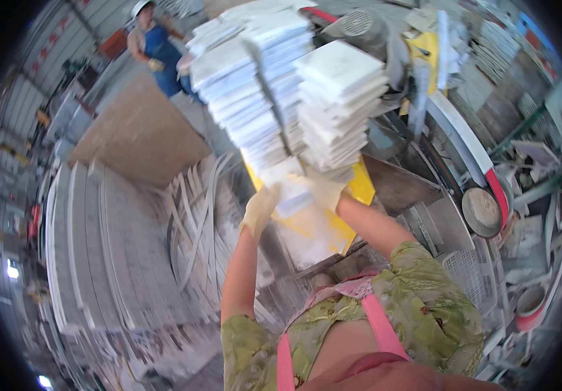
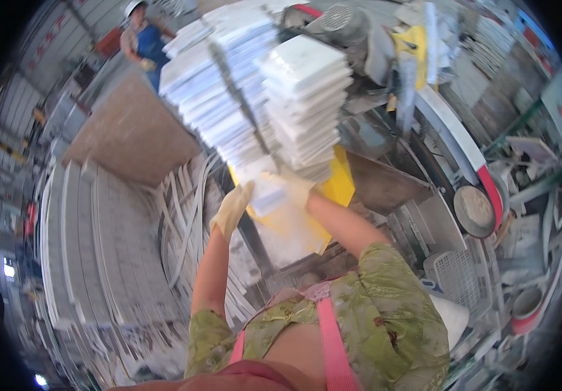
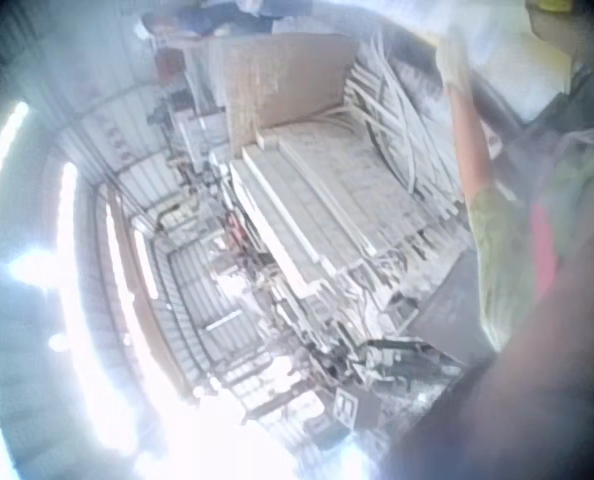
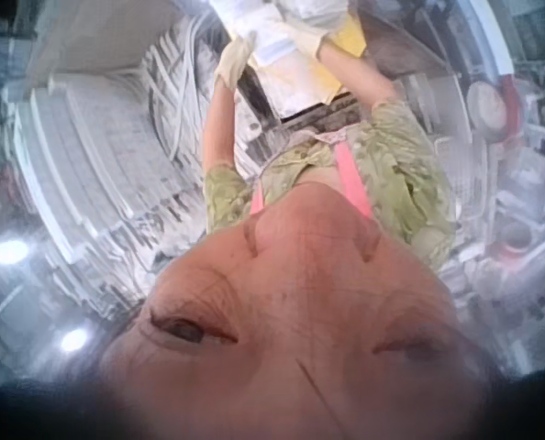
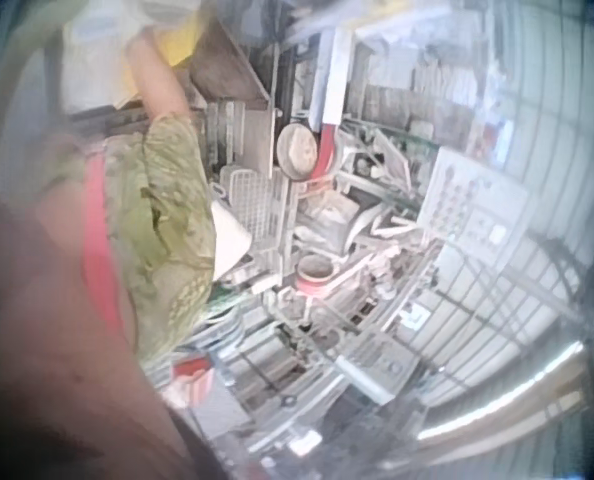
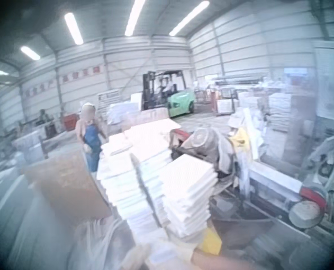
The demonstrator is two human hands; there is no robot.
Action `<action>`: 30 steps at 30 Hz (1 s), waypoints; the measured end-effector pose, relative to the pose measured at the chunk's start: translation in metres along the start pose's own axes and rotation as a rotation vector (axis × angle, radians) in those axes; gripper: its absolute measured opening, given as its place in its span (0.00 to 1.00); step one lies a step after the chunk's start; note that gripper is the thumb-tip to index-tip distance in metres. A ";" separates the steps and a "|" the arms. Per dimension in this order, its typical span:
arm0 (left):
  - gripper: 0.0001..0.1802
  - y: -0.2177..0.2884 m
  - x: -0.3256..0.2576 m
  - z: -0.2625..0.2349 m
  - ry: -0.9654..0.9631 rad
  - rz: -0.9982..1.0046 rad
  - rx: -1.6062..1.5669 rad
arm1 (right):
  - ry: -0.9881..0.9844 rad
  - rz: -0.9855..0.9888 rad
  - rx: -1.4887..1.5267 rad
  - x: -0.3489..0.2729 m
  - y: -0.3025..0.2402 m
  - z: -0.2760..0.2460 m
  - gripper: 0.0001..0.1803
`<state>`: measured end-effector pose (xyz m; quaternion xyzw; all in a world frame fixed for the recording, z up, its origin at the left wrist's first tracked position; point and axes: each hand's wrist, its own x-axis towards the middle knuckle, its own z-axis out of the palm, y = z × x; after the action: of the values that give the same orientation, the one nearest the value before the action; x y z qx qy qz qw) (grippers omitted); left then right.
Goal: The person repeatedly picks up white foam sheets from a conveyor belt and stacks them onto a yellow tray. The person uses both hands to handle the sheets and align them in a pile.
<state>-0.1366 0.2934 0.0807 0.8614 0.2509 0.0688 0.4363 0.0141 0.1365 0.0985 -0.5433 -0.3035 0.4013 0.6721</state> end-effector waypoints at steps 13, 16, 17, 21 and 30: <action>0.36 0.055 -0.029 0.009 0.370 -0.195 0.162 | 0.234 -0.221 -0.416 -0.167 -0.080 -0.104 0.16; 0.30 0.080 -0.065 0.030 0.655 -0.049 -0.043 | 0.626 -0.283 -0.448 -0.204 -0.112 -0.204 0.16; 0.27 0.091 -0.066 0.036 0.756 0.031 -0.134 | 0.682 -0.325 -0.453 -0.220 -0.123 -0.241 0.17; 0.17 0.137 -0.122 0.101 0.756 0.165 0.054 | 0.933 -0.320 -0.350 -0.265 -0.160 -0.391 0.21; 0.10 0.235 -0.052 0.278 0.364 0.201 0.218 | 1.206 -0.587 -0.547 -0.368 -0.286 -0.631 0.23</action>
<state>-0.0003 -0.0473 0.1016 0.8975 0.2443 0.2387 0.2790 0.4251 -0.5153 0.2455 -0.7149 -0.1027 -0.2555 0.6427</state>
